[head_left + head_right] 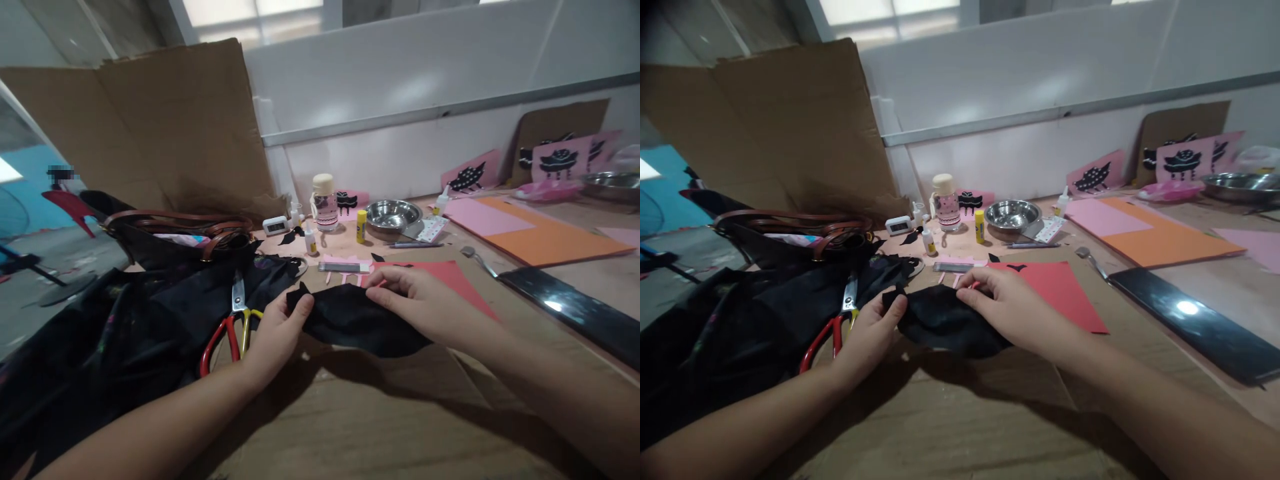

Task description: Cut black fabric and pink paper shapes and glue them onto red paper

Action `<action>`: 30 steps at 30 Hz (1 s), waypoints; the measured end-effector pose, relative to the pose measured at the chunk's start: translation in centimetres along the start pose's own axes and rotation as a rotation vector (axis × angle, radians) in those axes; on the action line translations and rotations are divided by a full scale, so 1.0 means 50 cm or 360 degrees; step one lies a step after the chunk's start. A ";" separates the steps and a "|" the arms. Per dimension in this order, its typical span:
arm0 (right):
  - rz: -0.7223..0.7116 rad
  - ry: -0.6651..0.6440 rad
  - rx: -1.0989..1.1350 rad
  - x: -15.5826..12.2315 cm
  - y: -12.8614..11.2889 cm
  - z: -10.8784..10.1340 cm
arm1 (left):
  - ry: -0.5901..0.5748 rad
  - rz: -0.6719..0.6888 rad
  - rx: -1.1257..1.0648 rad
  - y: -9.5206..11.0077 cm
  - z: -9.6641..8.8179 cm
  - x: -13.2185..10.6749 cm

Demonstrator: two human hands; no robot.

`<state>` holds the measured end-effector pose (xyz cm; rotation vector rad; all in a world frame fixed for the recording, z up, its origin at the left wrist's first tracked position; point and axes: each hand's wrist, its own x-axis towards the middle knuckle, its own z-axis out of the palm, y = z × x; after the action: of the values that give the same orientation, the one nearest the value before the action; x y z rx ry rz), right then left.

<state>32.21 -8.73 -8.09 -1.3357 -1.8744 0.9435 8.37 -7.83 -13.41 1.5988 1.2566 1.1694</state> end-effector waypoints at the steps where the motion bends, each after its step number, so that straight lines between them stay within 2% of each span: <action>1: 0.0041 -0.0051 -0.0031 -0.002 0.014 -0.003 | -0.0023 0.0013 0.0051 0.000 -0.001 -0.002; 5: 0.0203 -0.0264 -0.0279 -0.004 0.061 -0.013 | -0.0195 0.0066 0.0287 0.002 -0.003 -0.013; 8: 0.0286 -0.0417 -0.0435 -0.009 0.062 -0.023 | -0.0362 0.0102 0.0474 0.008 0.002 -0.017; 12: 0.0293 -0.0574 -0.0511 -0.017 0.042 -0.038 | -0.0528 0.0152 0.0669 0.028 0.006 -0.021; 14: 0.0308 -0.0647 -0.0535 -0.019 0.042 -0.040 | -0.0646 0.0177 0.0888 0.034 0.002 -0.027; 17: 0.0255 -0.0715 -0.0645 -0.019 0.058 -0.031 | -0.0836 0.0210 0.1299 0.026 -0.009 -0.041; 20: 0.0176 -0.0729 -0.0733 -0.017 0.076 -0.018 | -0.0890 0.0203 0.1406 0.007 -0.018 -0.052; 24: 0.0212 -0.0510 -0.0914 -0.008 0.078 -0.018 | -0.0941 0.0238 0.1438 -0.010 -0.020 -0.058; 27: 0.0240 -0.0235 -0.0929 -0.002 0.065 -0.023 | -0.0924 0.0326 0.1443 -0.019 -0.019 -0.063; 30: 0.0131 0.0066 -0.0832 -0.001 0.053 -0.013 | -0.0899 0.0408 0.1422 -0.023 -0.017 -0.064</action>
<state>34.09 -8.03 -9.95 -1.7248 -2.1324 0.4664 6.94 -10.69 -14.90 2.5580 1.2623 0.1786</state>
